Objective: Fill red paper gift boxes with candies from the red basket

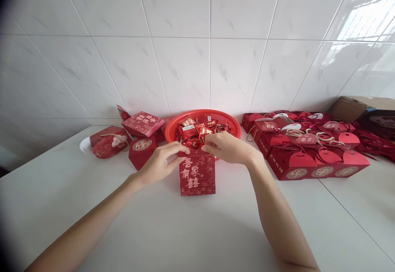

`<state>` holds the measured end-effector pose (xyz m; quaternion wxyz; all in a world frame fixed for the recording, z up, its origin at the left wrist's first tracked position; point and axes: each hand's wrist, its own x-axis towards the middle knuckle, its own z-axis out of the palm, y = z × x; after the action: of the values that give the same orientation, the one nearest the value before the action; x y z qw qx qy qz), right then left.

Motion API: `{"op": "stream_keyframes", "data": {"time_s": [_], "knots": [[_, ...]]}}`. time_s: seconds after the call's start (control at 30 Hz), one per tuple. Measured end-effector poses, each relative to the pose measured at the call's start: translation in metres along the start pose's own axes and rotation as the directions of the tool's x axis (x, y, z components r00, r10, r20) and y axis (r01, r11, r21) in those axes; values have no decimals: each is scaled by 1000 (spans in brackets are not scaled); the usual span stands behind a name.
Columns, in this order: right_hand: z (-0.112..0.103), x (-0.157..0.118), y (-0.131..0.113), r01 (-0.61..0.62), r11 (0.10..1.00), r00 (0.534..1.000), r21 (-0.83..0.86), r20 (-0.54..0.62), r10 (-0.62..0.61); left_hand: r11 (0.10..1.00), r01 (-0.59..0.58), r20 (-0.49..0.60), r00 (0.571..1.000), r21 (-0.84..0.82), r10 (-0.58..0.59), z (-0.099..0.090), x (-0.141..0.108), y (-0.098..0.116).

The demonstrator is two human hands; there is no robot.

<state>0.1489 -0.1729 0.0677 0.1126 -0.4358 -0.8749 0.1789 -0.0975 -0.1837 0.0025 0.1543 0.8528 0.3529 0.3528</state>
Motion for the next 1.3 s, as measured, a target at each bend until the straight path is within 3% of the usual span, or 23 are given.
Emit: {"op": "stream_keyframes", "data": {"time_s": [0.27,0.5,0.77,0.97,1.13,1.23,1.3], "knots": [[8,9,7,-28,999,999,23,32,27,999,-26,36,999,-22,27,-2,0,6],[8,9,6,-13,1000,999,22,46,12,977,148,-34,987,-153,-155,4,3,-2],[5,11,7,3,999,995,-33,97,0,992,86,-107,990,-93,-96,15,3,-13],[1,8,4,27,999,992,-27,124,-24,995,49,-111,992,-85,-58,13,1,-9],[22,-2,7,58,977,997,206,36,-67,980,79,-71,993,-182,-94,7,3,-9],[54,-13,14,111,915,989,389,-137,-62,955,120,-96,984,-272,-151,9,5,-15],[74,-24,19,160,889,957,429,-289,-33,941,155,-90,978,-302,-190,11,6,-19]]}}
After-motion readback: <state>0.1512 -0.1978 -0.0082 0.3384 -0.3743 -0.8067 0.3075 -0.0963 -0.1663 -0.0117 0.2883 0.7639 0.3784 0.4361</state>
